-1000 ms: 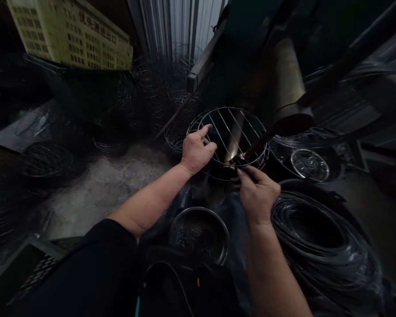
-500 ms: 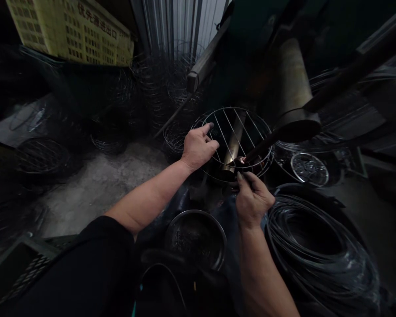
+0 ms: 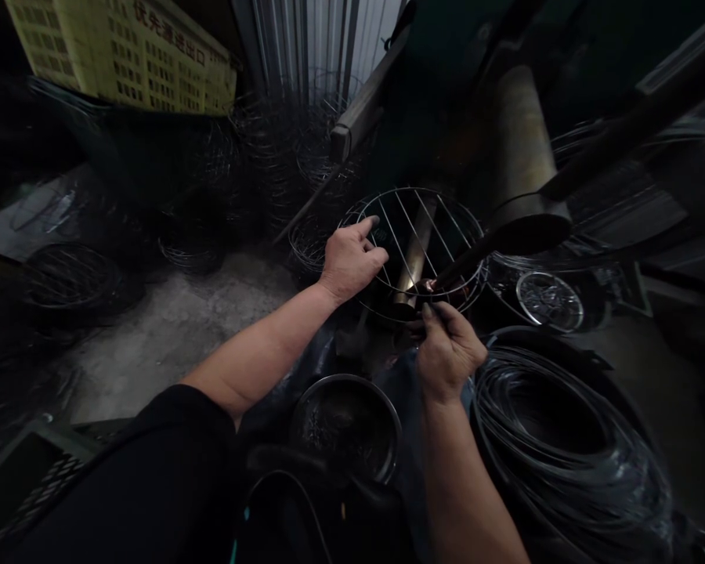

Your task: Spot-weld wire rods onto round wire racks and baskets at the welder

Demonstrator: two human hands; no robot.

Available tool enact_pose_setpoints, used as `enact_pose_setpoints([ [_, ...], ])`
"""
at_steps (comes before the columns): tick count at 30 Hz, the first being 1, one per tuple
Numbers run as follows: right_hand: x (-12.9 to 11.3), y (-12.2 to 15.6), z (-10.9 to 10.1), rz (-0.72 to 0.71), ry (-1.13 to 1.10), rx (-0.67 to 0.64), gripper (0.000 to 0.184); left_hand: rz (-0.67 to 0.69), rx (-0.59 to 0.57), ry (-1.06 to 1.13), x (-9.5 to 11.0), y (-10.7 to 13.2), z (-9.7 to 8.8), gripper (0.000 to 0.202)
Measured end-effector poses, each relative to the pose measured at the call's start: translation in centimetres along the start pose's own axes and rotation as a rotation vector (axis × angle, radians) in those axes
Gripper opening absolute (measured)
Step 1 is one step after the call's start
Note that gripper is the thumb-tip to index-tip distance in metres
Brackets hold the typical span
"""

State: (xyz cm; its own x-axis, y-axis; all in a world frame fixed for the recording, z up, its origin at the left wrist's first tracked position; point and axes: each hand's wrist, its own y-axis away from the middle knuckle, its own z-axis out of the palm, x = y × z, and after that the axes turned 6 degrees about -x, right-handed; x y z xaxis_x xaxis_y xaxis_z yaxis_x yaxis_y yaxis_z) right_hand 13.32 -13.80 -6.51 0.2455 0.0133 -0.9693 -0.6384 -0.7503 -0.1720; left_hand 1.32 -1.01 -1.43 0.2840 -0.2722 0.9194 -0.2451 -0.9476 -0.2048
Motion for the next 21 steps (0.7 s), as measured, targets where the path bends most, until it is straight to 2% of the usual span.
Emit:
enact_pose_setpoints([
  [3,-0.3,-0.2,0.3,0.012,-0.085,0.076,0.03,-0.015,-0.005,0.009,-0.1,-0.4,0.1,0.061],
  [13,-1.1,-1.0,0.1,0.08,-0.149,0.0,0.025,-0.038,0.01,0.008,-1.4,-1.8,1.0,0.059],
  [18,-1.1,-1.1,0.2,0.02,-0.186,0.016,0.019,-0.034,0.013,-0.021,-1.4,-1.8,1.0,0.054],
  [21,-0.8,-1.2,0.4,0.006,-0.162,0.035,0.02,-0.031,0.009,-0.057,-1.1,-1.8,1.1,0.044],
])
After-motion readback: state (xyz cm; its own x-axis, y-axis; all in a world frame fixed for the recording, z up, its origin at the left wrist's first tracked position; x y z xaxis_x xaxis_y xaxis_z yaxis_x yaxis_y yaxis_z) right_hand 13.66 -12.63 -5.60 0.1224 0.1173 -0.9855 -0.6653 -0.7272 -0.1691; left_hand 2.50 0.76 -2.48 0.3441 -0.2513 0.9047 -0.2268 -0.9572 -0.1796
